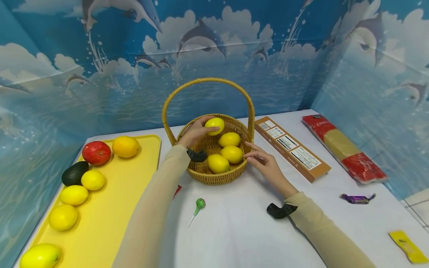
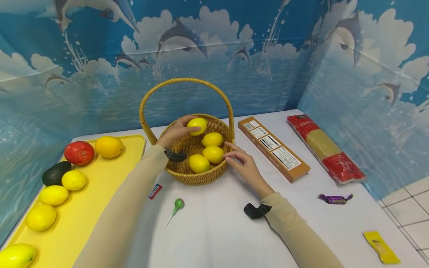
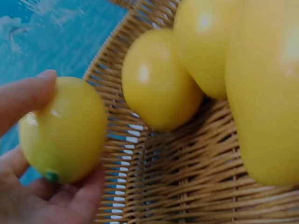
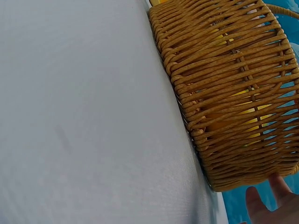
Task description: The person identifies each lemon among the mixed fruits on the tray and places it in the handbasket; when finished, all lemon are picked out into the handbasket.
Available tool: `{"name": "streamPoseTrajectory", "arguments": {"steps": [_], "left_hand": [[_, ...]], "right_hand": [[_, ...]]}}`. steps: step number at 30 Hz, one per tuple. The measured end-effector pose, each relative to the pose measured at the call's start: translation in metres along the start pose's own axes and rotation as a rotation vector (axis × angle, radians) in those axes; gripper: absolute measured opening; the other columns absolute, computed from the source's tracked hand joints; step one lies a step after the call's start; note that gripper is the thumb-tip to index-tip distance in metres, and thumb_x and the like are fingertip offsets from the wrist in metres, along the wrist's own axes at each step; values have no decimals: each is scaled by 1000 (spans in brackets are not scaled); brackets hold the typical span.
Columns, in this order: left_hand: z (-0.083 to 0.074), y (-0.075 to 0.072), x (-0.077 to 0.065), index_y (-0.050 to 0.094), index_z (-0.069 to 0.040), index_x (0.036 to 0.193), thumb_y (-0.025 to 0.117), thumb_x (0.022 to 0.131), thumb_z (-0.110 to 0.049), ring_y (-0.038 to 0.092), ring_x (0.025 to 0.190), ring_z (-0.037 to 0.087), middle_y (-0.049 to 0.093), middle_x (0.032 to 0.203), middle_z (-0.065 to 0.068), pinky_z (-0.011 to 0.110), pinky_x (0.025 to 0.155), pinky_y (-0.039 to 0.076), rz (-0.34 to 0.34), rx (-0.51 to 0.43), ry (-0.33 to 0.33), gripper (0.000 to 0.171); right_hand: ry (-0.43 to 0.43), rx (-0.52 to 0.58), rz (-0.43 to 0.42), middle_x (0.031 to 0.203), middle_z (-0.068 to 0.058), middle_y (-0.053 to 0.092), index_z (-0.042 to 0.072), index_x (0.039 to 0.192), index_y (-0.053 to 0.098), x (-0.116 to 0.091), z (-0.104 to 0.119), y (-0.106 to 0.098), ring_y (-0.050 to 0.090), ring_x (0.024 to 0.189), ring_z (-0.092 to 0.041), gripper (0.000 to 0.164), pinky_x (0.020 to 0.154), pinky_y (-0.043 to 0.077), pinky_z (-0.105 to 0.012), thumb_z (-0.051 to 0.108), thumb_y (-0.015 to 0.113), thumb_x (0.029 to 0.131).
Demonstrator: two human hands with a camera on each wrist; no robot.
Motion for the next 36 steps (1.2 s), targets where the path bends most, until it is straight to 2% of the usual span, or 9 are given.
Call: {"name": "streamPoseTrajectory", "arguments": {"steps": [4,7,11,18,23,26,29,32,36], "left_hand": [[7,1,5,41,-11,141,67,89,-16,48,113,24,44,132,9,41,95,40,8,76,-56,58],[9,1,8,40,-11,141,67,89,-17,48,113,24,43,133,9,39,92,41,19,138,-78,59],[13,3,13,42,-9,140,67,89,-14,48,113,26,42,134,11,40,92,42,26,171,-87,58],[13,12,11,43,-7,140,64,89,-5,47,115,27,42,136,13,37,90,44,68,266,-68,56],[7,11,4,41,-7,142,61,91,-7,32,130,26,35,144,10,39,100,35,92,276,-24,54],[-3,9,-7,41,-8,142,61,93,-12,26,135,25,33,146,8,40,104,30,102,292,41,53],[-20,8,-27,43,-10,141,61,93,-18,26,134,25,35,145,5,39,104,30,104,295,140,52],[-39,6,-57,44,-13,140,61,93,-23,31,132,23,38,143,0,37,102,32,112,274,250,51],[-59,-7,-109,47,-15,138,61,93,-23,35,129,18,41,139,-4,38,102,32,102,271,355,48]], "right_hand": [[9,0,-7,142,-18,38,-11,105,63,-1,-1,1,28,134,-28,17,100,34,-26,-4,53,93],[2,-1,-5,142,-19,38,-12,105,62,0,-1,1,28,134,-29,17,101,34,-32,-4,53,93],[-7,0,1,142,-20,38,-13,105,61,0,0,1,28,134,-29,17,102,33,-42,-4,53,93],[5,8,-9,142,-18,39,-13,104,62,0,1,2,29,133,-28,17,101,30,-51,-4,53,93],[19,12,-9,142,-18,38,-13,105,62,0,0,3,29,133,-28,17,101,29,-52,-4,53,93],[29,12,-9,142,-17,39,-12,105,62,0,0,3,28,134,-27,18,102,29,-52,-3,53,94],[31,6,-10,142,-17,39,-12,106,62,0,0,3,28,134,-27,18,101,29,-53,-2,53,94],[23,0,-10,142,-18,39,-13,105,61,1,0,3,28,134,-27,18,101,29,-54,-3,53,94],[9,1,-4,142,-19,38,-14,105,61,3,-1,4,28,134,-27,18,101,30,-52,-4,53,94]]}}
Point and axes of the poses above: each hand's wrist, its own x-axis towards the middle knuckle, its own y-axis out of the palm, z = x × y, the point moved 4 cm from there along x, towards the middle knuckle
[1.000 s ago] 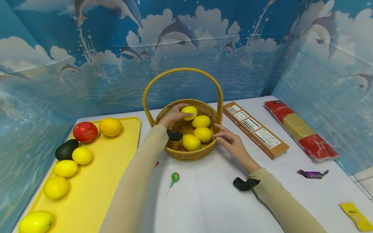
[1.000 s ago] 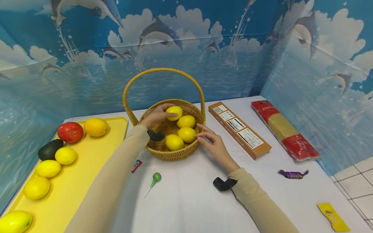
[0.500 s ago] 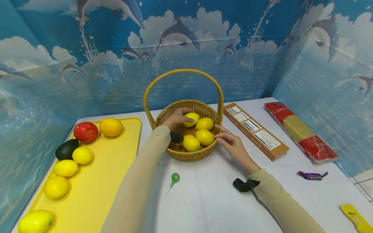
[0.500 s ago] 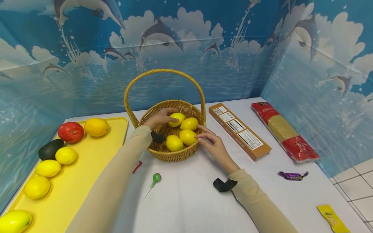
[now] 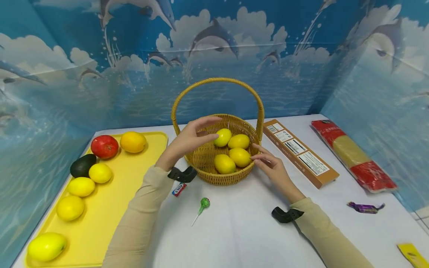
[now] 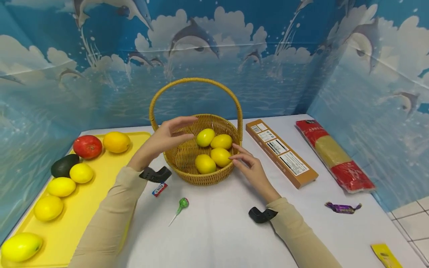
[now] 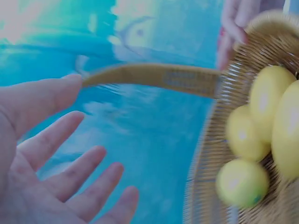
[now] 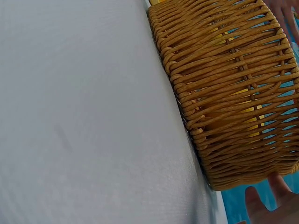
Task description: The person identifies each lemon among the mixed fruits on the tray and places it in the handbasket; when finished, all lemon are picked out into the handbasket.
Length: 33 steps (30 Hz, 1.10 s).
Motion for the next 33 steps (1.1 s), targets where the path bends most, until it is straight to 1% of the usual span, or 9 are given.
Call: {"name": "streamPoseTrajectory", "arguments": {"steps": [6,12,15,19,22,25,28,30,33], "left_hand": [[-22,-41,-93,51,-12,135,63,92,-14,40,125,16,46,136,-1,36,104,31,-113,106,-2,45],[-23,-83,-194,48,-6,136,61,89,2,43,121,15,47,135,6,19,96,37,-330,223,-68,50],[-13,-101,-248,46,-4,138,59,89,6,43,120,10,46,135,6,13,90,38,-486,234,-145,51],[14,-118,-319,43,-7,140,56,91,5,43,118,6,45,137,1,9,87,38,-754,227,-254,52],[40,-121,-364,43,-7,140,54,91,6,44,117,4,44,138,0,8,84,39,-924,127,-287,52],[64,-120,-396,44,-3,139,53,90,9,45,119,6,44,139,2,7,83,39,-1062,-48,-286,51],[83,-117,-416,46,-5,138,57,89,7,41,124,8,43,140,0,7,86,37,-1195,-101,-377,51],[95,-115,-424,46,-10,139,59,89,3,35,128,6,42,140,-4,9,92,33,-1234,-89,-468,53],[107,-112,-431,42,-19,143,60,91,-7,30,128,0,39,139,-13,7,94,28,-1189,66,-648,56]], "right_hand": [[-1,-4,10,143,-18,37,-13,107,60,0,1,-1,27,135,-24,19,102,29,-51,-1,52,95],[2,7,17,143,-18,36,-13,107,60,0,0,1,27,135,-23,19,101,27,-56,-2,52,95],[-1,0,23,143,-18,36,-13,107,60,1,-2,2,27,135,-22,19,103,30,-49,-2,52,95],[-10,-9,12,143,-18,37,-12,107,61,4,-3,2,27,134,-22,18,101,34,-30,-1,52,95],[-20,-12,5,143,-18,37,-12,106,61,5,-2,1,28,134,-22,18,99,35,-26,-1,53,94],[-19,-9,5,143,-19,37,-13,106,60,6,-2,1,28,134,-21,18,100,35,-29,-1,53,95],[-14,0,7,144,-16,36,-12,107,61,6,-10,-1,28,134,-20,19,101,35,-31,-1,53,94],[-9,8,7,144,-15,36,-11,108,61,6,-15,-1,27,134,-20,19,101,35,-32,-1,53,94],[-8,27,9,145,-10,37,-8,109,63,7,-27,-2,27,134,-19,19,101,34,-31,1,54,94]]}}
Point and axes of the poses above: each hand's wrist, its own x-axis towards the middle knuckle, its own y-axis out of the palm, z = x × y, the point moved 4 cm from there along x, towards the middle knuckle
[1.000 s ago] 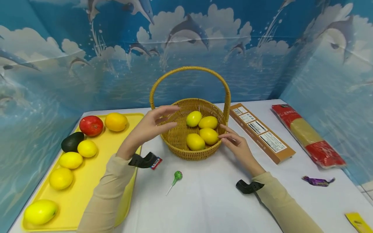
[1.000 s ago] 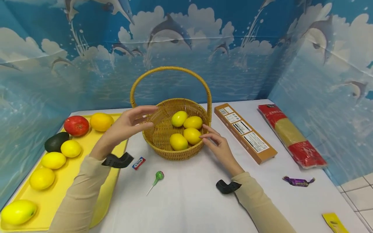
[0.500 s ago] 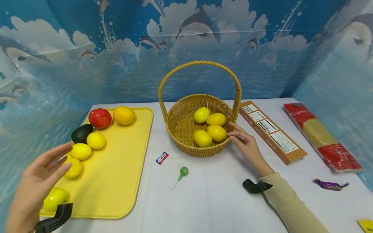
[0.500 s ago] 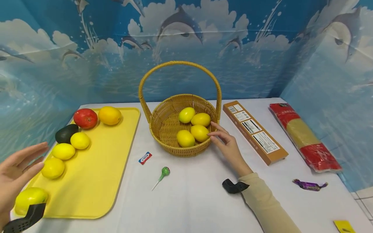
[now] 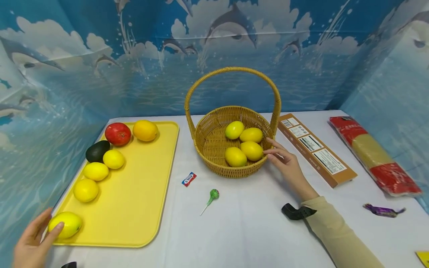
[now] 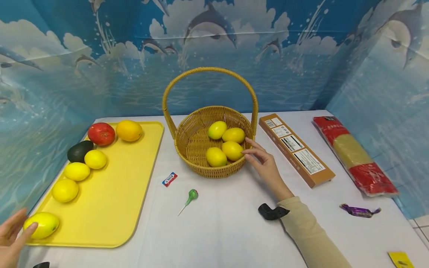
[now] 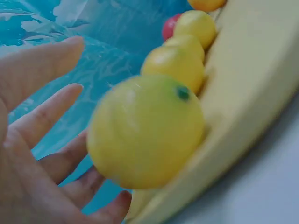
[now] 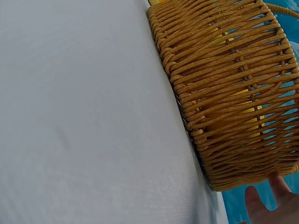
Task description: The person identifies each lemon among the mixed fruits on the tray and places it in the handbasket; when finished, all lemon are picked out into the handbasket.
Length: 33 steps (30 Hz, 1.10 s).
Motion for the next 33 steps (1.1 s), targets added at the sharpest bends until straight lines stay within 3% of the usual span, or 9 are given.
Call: {"name": "streamPoseTrajectory", "arguments": {"steps": [5,8,12,14,16,19,22,26,33], "left_hand": [[10,7,4,32,-24,147,60,93,-14,44,97,-10,34,141,-7,4,70,39,94,308,55,62],[11,13,10,19,-27,151,59,93,-26,47,102,10,21,150,14,20,78,44,173,415,1,70],[11,18,15,8,-24,152,58,91,-40,30,116,46,12,148,29,51,89,36,225,493,-145,80],[10,18,15,11,-23,152,59,90,-41,33,115,44,16,147,28,45,85,40,194,493,-183,81],[7,17,13,17,-27,151,61,89,-39,41,109,31,19,149,21,30,77,44,150,445,-200,77],[-1,16,10,29,-33,147,65,89,-27,45,100,6,31,145,1,10,63,41,98,223,-144,69],[-23,22,5,37,-29,144,67,87,-10,43,98,-6,36,135,-10,5,65,42,141,-47,-32,67],[-73,49,0,38,-22,144,64,87,0,38,112,6,32,139,-1,9,70,45,322,-179,129,66],[-163,131,-21,35,-14,146,59,89,6,42,112,21,23,145,7,20,79,49,771,-161,324,65]], "right_hand": [[-4,24,-9,144,-8,38,-8,108,63,0,-6,-1,27,134,-21,19,101,34,-29,3,55,95],[-9,29,-9,144,-8,38,-8,108,63,-1,-6,-1,27,135,-21,19,101,34,-28,4,55,95],[-18,25,3,144,-8,38,-7,108,63,0,-5,0,27,135,-21,19,102,33,-31,3,55,95],[-18,24,4,144,-8,38,-7,108,63,1,-4,1,27,135,-21,19,103,33,-33,2,55,94],[-15,20,2,144,-9,39,-8,108,63,2,-4,1,27,135,-20,19,103,33,-34,1,54,94],[-4,24,-5,143,-10,39,-10,107,63,3,-3,1,28,134,-20,18,103,32,-36,-3,54,93],[0,26,-10,143,-14,38,-12,106,62,4,-4,0,28,134,-22,17,103,32,-38,-7,53,92],[0,24,-13,143,-16,38,-14,106,61,3,-5,-1,28,134,-22,17,103,32,-38,-8,52,92],[-25,36,-10,143,-12,39,-10,107,63,0,-6,-2,28,134,-21,18,104,31,-40,-3,53,94]]}}
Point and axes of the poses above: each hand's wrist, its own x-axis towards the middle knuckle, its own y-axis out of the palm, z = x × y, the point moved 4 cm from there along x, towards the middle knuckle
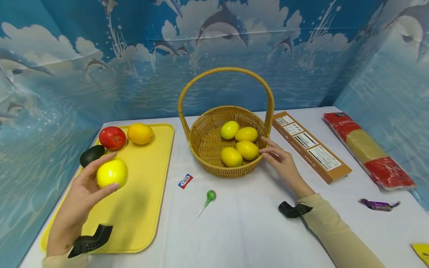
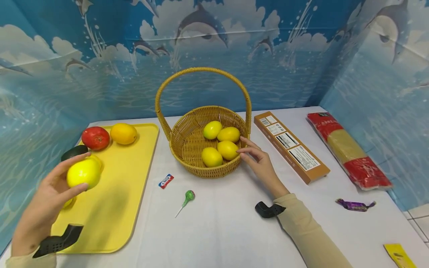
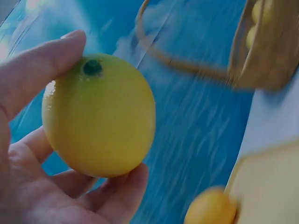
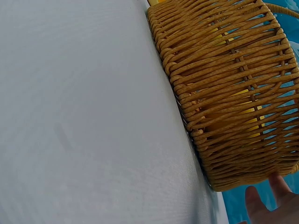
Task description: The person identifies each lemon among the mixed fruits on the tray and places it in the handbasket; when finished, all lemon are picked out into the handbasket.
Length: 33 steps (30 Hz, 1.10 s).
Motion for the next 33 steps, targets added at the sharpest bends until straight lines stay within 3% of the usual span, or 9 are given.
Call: {"name": "streamPoseTrajectory", "arguments": {"steps": [3,7,10,14,18,22,29,33], "left_hand": [[-11,38,31,35,-15,145,63,88,0,41,118,22,28,146,4,25,86,47,172,41,34,65],[-15,88,69,41,-18,142,69,86,-10,38,125,23,32,146,-2,34,93,44,338,36,54,63],[-12,121,94,44,-19,140,70,86,-13,41,123,23,35,143,-3,39,93,43,415,1,75,61],[-2,152,124,46,-20,138,71,85,-16,47,115,23,40,139,-3,41,90,44,439,21,75,59],[15,168,146,46,-19,139,72,84,-18,50,108,23,42,136,0,40,88,46,430,73,49,60],[25,175,158,43,-17,141,72,84,-18,51,106,23,41,138,2,38,85,47,447,142,50,64],[24,188,178,37,-9,144,75,81,-29,45,116,22,40,140,7,37,90,42,589,480,98,76],[24,196,181,35,-6,145,76,79,-32,39,123,25,38,142,10,38,94,39,625,627,89,82]], "right_hand": [[-10,9,0,143,-12,39,-9,107,63,1,0,1,28,134,-22,18,103,31,-40,-2,53,94],[-6,0,6,144,-12,38,-10,107,62,2,0,3,28,134,-21,17,103,31,-41,-4,53,94],[4,-5,7,144,-14,37,-11,107,62,3,3,4,27,134,-21,17,103,31,-45,-6,52,93],[10,-7,12,143,-20,36,-14,106,60,2,16,10,28,134,-23,17,103,31,-46,-6,51,93],[20,-22,16,142,-22,35,-16,105,58,2,26,14,28,134,-24,17,103,30,-47,-5,51,94],[27,-28,12,142,-22,36,-16,105,59,2,29,14,28,134,-25,17,102,28,-53,-5,52,94],[30,-29,2,143,-18,36,-14,106,60,0,25,8,27,134,-24,18,103,30,-47,-5,51,94],[23,-31,7,143,-19,36,-13,106,60,-2,24,6,27,135,-24,18,103,31,-43,-4,52,94]]}}
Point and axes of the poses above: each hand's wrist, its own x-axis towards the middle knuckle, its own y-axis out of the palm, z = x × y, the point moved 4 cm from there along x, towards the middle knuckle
